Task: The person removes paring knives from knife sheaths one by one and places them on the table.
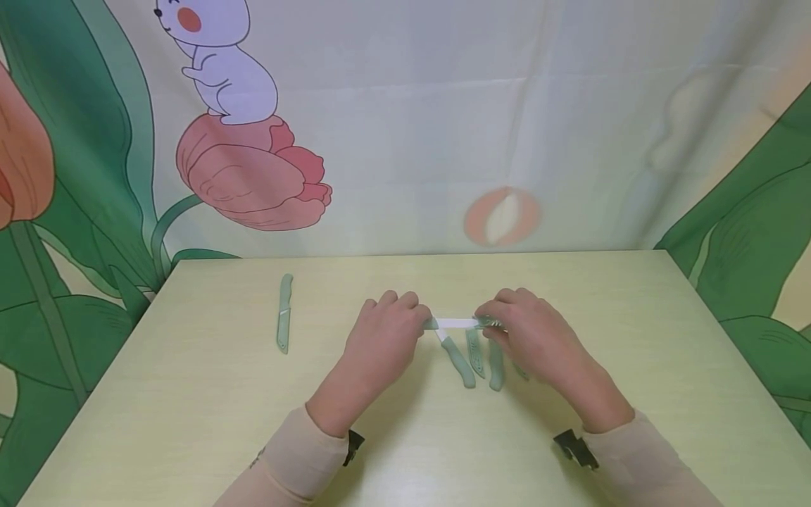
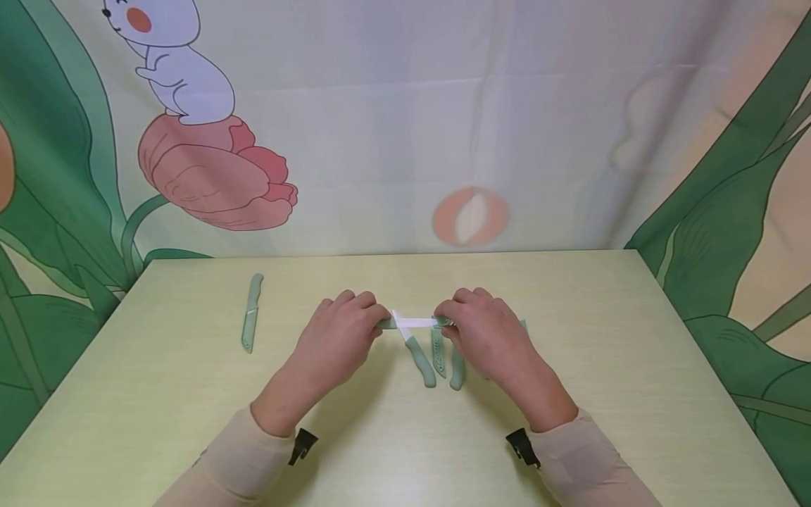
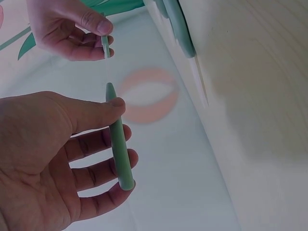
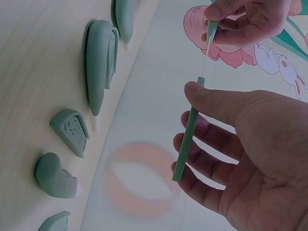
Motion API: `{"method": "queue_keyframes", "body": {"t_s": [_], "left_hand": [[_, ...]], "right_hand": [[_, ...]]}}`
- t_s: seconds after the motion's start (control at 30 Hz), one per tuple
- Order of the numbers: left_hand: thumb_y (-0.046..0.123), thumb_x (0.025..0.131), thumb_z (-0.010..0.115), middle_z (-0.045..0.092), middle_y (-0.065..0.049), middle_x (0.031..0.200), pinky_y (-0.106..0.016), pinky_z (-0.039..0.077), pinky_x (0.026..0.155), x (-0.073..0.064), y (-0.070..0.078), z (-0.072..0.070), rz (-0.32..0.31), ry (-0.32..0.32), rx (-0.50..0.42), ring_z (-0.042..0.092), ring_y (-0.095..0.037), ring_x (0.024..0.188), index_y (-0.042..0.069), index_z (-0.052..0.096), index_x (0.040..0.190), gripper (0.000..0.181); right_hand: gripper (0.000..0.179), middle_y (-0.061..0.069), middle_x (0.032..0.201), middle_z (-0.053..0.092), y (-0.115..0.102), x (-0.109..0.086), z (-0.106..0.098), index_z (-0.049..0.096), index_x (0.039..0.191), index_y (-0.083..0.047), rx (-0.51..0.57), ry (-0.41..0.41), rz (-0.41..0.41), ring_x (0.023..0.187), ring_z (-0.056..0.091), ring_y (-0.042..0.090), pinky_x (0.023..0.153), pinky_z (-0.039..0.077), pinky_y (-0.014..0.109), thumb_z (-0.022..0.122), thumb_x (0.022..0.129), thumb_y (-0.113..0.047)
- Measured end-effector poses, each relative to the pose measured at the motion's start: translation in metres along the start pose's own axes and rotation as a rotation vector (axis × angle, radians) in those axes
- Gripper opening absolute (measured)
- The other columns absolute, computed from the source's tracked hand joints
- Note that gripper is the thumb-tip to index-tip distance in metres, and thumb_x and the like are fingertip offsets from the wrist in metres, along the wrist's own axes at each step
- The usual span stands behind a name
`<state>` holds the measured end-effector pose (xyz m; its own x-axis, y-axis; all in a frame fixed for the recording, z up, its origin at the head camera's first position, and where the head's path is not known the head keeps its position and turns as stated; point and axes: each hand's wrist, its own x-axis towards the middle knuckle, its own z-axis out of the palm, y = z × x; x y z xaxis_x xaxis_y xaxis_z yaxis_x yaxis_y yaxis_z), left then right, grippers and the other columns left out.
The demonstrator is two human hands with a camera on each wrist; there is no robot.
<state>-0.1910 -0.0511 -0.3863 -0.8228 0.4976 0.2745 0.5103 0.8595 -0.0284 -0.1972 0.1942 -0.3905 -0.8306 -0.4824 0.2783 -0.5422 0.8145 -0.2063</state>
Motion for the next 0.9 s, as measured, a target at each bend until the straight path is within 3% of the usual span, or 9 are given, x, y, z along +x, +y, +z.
{"method": "queue_keyframes", "body": {"t_s": [0.9], "left_hand": [[0.011, 0.093, 0.083, 0.061, 0.001, 0.086, -0.034, 0.044, 0.061, 0.0019, -0.0084, -0.0056, -0.049, -0.019, -0.010, 0.050, -0.020, 0.072, 0.016, 0.080, 0.107, 0.016]], "right_hand": [[0.027, 0.008, 0.107, 0.073, 0.0060, -0.0014, -0.0032, 0.080, 0.115, -0.006, 0.033, -0.008, 0.012, 0.098, 0.068, 0.031, 0.084, 0.059, 0.042, 0.084, 0.089, -0.001]]}}
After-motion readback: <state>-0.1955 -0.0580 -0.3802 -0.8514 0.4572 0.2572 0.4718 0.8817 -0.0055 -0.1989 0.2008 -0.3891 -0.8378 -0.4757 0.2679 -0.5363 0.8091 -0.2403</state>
